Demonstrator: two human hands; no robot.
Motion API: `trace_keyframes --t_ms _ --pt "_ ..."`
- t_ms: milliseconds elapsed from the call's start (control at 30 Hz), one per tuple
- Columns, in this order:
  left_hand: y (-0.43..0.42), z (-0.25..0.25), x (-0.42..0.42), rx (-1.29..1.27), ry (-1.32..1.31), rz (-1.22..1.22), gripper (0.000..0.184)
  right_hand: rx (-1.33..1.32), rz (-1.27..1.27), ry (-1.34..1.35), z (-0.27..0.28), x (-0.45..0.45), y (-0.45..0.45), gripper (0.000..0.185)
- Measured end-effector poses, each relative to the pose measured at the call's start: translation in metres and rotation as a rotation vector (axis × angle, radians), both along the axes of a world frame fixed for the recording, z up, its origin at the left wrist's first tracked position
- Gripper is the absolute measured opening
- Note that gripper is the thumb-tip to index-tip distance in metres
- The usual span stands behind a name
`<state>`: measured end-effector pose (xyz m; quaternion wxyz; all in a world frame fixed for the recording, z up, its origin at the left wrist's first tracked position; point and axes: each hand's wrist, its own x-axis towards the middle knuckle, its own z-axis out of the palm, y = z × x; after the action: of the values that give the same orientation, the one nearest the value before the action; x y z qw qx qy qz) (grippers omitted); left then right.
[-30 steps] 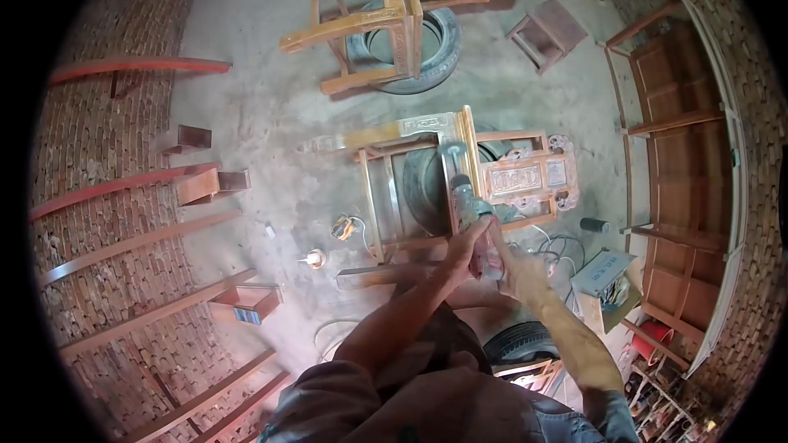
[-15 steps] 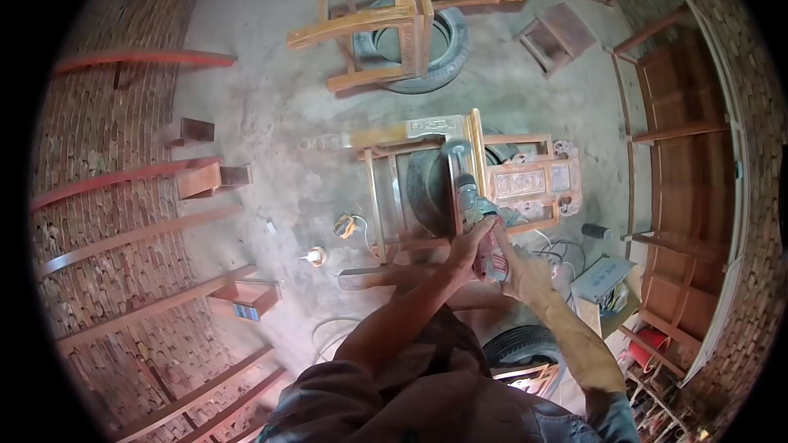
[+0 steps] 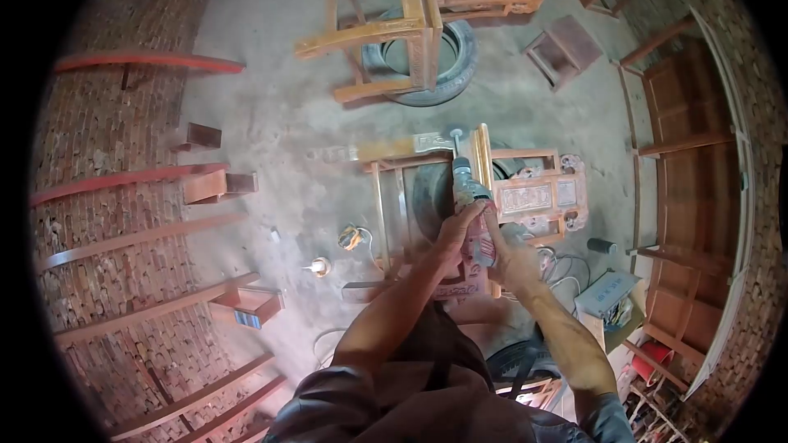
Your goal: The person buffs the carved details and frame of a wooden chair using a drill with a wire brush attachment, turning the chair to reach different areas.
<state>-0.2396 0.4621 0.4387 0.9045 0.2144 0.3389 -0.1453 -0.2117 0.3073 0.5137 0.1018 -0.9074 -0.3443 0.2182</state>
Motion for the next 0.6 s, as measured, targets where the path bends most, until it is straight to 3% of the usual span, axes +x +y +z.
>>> trace_keyframes --t_ms 233,367,467,500,600 --pt "0.015 -0.006 -0.010 0.118 0.004 -0.037 0.040 0.032 0.011 0.095 -0.008 -0.003 0.011 0.112" --pt "0.005 -0.009 -0.004 -0.011 0.009 -0.022 0.033 -0.071 -0.080 0.102 0.005 -0.003 0.014 0.105" --pt "0.004 0.000 -0.006 0.042 -0.008 0.018 0.033 -0.054 -0.071 0.099 0.000 -0.005 0.011 0.106" --pt "0.001 -0.028 -0.012 0.047 -0.018 0.043 0.035 -0.020 -0.056 0.108 -0.005 -0.008 0.010 0.104" --pt "0.018 -0.023 -0.025 0.028 -0.032 0.068 0.038 0.081 -0.001 0.123 -0.028 -0.009 0.017 0.097"
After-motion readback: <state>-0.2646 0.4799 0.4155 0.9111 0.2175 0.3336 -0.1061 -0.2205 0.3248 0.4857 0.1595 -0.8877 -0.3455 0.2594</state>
